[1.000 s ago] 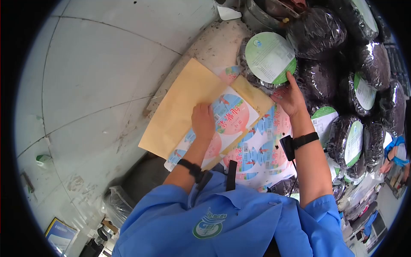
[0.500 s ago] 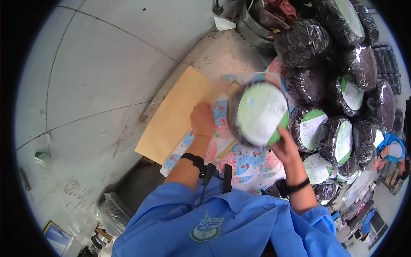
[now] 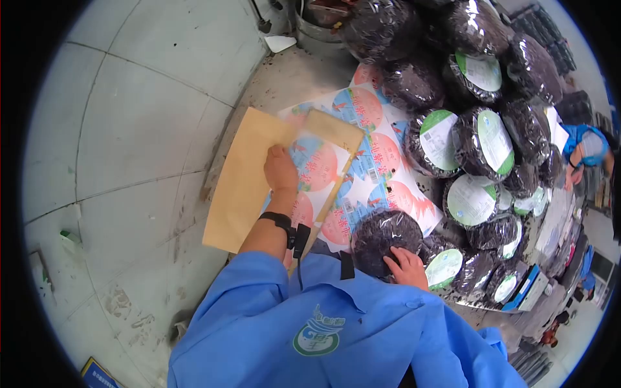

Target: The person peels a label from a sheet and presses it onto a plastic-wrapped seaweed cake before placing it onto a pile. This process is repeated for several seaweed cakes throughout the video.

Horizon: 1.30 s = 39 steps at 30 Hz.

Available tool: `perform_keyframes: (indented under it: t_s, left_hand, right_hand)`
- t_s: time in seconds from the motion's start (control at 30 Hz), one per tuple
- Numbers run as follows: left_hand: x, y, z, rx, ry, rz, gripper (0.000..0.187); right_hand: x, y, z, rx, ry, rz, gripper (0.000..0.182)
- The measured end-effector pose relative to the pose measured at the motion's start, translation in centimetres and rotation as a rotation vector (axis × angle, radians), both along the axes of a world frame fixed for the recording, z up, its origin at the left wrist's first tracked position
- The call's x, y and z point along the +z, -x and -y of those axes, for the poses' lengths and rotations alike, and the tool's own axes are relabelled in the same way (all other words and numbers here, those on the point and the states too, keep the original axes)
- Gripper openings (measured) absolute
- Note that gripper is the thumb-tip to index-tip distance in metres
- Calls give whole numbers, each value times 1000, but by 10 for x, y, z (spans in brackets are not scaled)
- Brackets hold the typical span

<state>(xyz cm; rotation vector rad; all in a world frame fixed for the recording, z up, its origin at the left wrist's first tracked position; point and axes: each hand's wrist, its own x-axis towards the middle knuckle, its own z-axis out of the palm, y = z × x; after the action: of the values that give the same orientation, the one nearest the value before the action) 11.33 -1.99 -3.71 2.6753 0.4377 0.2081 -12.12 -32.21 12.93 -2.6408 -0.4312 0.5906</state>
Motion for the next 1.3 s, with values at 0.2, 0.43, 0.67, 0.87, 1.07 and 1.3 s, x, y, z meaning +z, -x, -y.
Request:
perform_keyframes:
  t_s: [0.2,0.43,0.67,0.87,1.07,1.3]
  left_hand:
    - [1,-4,-6,-105,-93,-94,14]
    - [2,-2,-4,-32,38,-32,15]
    - [-3,0,-8,-101,50,16,13]
    - [2,5,-7,-195,119,190,7]
    - [105,68,36,-362,577,288,4]
    - [207,194,94,-438,1538,-302,7]
  right_hand:
    - [4,11,-11,-73,32,11,63]
    - [15,20,-11,-159,7,36,60]
    - [8,60,1,-534,-63,-90,55]
    - [-4,67,-5,-868,-322,-333,54]
    - [-4,58,5,-656,-199,-135,59]
    - [30,46,4,-1046,-1332,-511,52]
